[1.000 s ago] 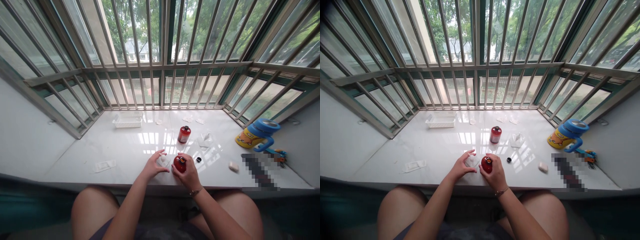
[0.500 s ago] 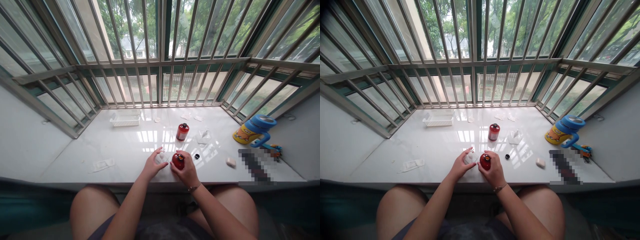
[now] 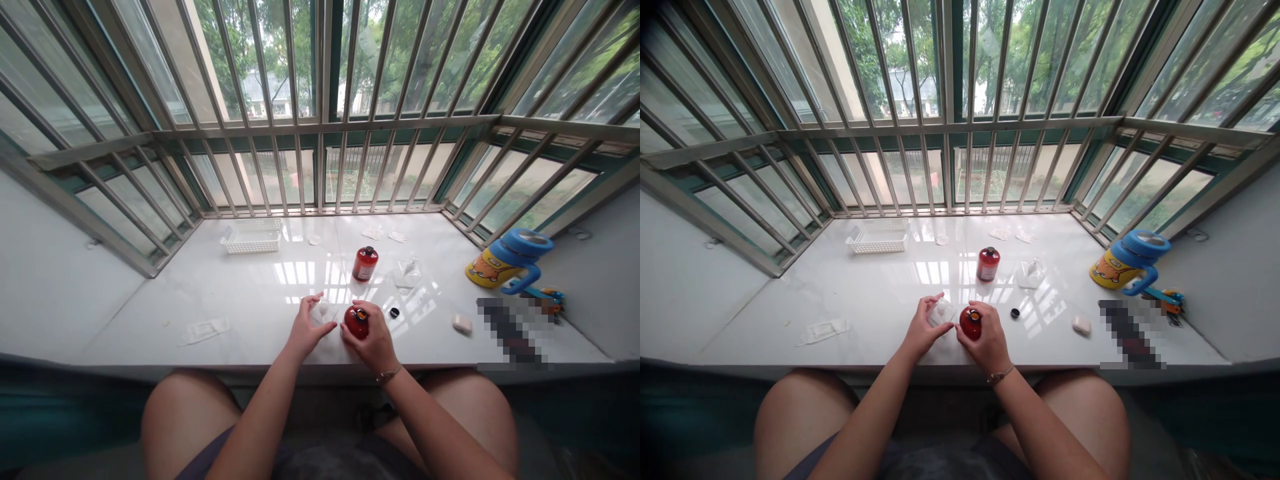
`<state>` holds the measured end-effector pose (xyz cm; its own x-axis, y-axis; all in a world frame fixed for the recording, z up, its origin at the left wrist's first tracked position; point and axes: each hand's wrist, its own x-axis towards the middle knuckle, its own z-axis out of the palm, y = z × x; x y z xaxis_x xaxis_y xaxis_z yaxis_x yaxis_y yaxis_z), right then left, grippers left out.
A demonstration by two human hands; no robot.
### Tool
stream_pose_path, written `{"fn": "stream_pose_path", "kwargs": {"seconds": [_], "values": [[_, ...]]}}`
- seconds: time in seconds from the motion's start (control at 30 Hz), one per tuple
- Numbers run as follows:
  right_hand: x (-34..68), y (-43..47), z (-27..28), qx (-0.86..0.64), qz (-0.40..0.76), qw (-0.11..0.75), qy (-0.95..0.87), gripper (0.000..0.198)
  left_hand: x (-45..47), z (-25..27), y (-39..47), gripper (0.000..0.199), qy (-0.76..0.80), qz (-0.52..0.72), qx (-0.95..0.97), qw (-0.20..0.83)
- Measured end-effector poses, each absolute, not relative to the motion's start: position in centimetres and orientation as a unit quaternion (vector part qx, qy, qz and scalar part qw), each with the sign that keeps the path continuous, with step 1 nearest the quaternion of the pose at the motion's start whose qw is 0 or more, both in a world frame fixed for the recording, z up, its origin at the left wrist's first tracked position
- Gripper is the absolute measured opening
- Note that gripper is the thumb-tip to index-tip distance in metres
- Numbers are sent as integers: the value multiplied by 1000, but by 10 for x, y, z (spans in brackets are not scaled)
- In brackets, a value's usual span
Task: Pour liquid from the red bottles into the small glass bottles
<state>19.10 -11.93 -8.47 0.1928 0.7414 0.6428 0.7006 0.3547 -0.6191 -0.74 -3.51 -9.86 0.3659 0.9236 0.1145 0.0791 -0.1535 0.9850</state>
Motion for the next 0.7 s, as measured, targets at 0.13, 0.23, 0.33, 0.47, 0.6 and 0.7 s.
{"fn": "stream_pose_path", "kwargs": {"seconds": [0.13,0.23,0.33,0.47,0.6,0.7], "values": [[191,-120,-85,-570,19,522,-635,49,-5,-101,-33,57,391,397,648,519],[190,-119,-85,-565,16,527,-634,50,-2,-107,-31,65,400,425,622,522],[191,-119,-84,-566,18,527,-634,49,-3,-108,-27,88,409,424,633,503],[191,-119,-84,-563,20,528,-636,49,-9,-100,-21,51,401,402,682,462],[191,-120,-83,-561,24,529,-636,49,-11,-87,-15,31,398,418,693,433],[191,-119,-84,-561,23,530,-635,49,-10,-75,-12,34,363,470,645,481]]}}
